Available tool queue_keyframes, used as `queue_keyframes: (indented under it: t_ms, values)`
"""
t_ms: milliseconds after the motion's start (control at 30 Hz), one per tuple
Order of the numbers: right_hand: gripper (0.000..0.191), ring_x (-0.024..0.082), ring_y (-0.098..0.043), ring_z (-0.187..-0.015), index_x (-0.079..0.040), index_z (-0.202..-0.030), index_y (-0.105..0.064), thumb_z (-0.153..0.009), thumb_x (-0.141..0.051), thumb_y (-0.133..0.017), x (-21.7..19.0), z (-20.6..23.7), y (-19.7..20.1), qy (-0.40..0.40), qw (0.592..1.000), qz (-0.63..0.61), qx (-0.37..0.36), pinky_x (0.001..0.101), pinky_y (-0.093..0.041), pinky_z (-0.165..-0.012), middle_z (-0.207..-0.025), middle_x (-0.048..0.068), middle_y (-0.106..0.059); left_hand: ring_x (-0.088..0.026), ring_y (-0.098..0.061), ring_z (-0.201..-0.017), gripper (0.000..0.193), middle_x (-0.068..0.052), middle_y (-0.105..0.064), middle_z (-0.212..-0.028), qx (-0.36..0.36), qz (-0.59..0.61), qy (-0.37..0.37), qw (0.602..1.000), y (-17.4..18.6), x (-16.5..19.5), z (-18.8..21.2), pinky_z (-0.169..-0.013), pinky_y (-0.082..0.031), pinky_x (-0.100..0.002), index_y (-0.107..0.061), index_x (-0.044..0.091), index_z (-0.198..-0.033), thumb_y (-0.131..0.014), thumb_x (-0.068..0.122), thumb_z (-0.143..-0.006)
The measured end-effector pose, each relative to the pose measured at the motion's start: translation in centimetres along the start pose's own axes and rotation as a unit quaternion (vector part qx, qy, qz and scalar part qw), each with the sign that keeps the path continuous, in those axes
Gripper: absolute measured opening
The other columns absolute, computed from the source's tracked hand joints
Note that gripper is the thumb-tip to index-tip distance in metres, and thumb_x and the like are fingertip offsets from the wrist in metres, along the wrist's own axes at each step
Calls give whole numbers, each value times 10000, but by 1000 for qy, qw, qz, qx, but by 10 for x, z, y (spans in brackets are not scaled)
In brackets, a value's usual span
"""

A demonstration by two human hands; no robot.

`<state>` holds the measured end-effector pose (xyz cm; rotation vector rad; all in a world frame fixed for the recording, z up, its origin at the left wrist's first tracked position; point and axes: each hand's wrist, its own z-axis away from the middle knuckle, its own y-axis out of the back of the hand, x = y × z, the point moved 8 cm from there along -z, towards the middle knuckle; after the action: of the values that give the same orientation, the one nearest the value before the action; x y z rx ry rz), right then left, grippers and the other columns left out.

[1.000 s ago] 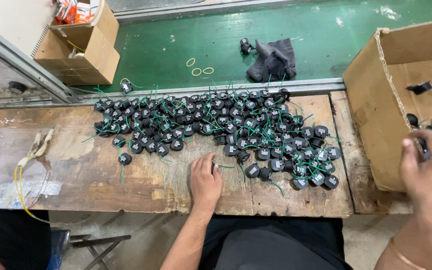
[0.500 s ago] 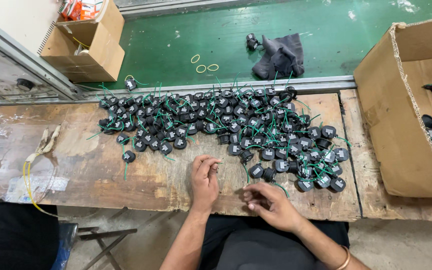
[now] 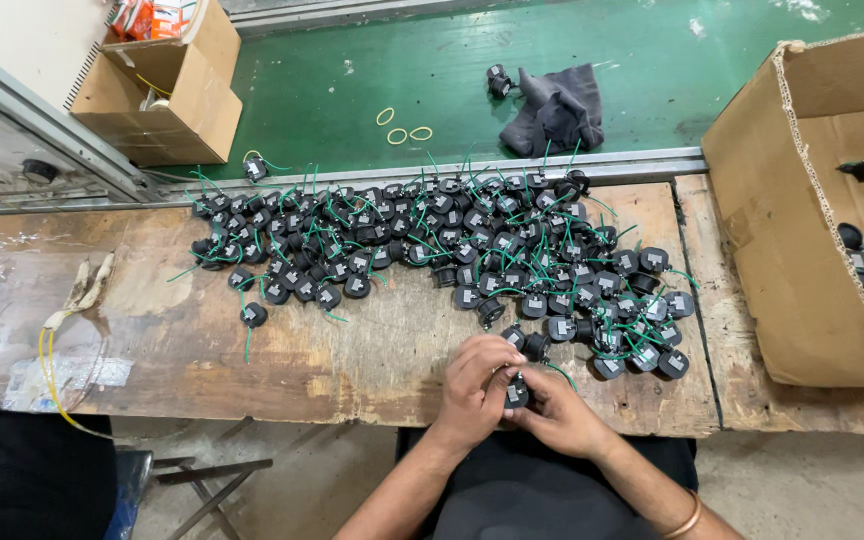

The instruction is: The person picks black power plug bodies with green wires from a pile on the workbench, folds and presses the wire into each plug body by hand, and places the finished plug into a cardboard box beside the bench, repeating this one plug at a time.

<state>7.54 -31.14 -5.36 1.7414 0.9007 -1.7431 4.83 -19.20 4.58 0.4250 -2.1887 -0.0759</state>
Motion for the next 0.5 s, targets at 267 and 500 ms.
queue_keyframes:
  t_ms: [267, 500]
  values:
    - [344, 101, -650, -867, -22, -1210, -594, -888, 13, -711, 7, -1, 5, -56, 995, -46, 64, 297, -579, -716, -991, 33, -663, -305, -707, -1135, 211, -102, -747, -1168, -69, 38, -9, 997, 12, -11, 10, -1000, -557, -420, -699, 62, -1007, -763, -34, -831]
    - [354, 301, -713, -828, 2, -1066, -649, -735, -1, -775, -45, 0, 0, 100, 950, 284, 82, 385, -564, -709, -911, 135, -698, -197, -698, -978, 219, -76, -729, -1015, -21, 179, 195, 964, -10, -57, 34, -861, -570, -364, -640, 69, -870, -854, 29, -843]
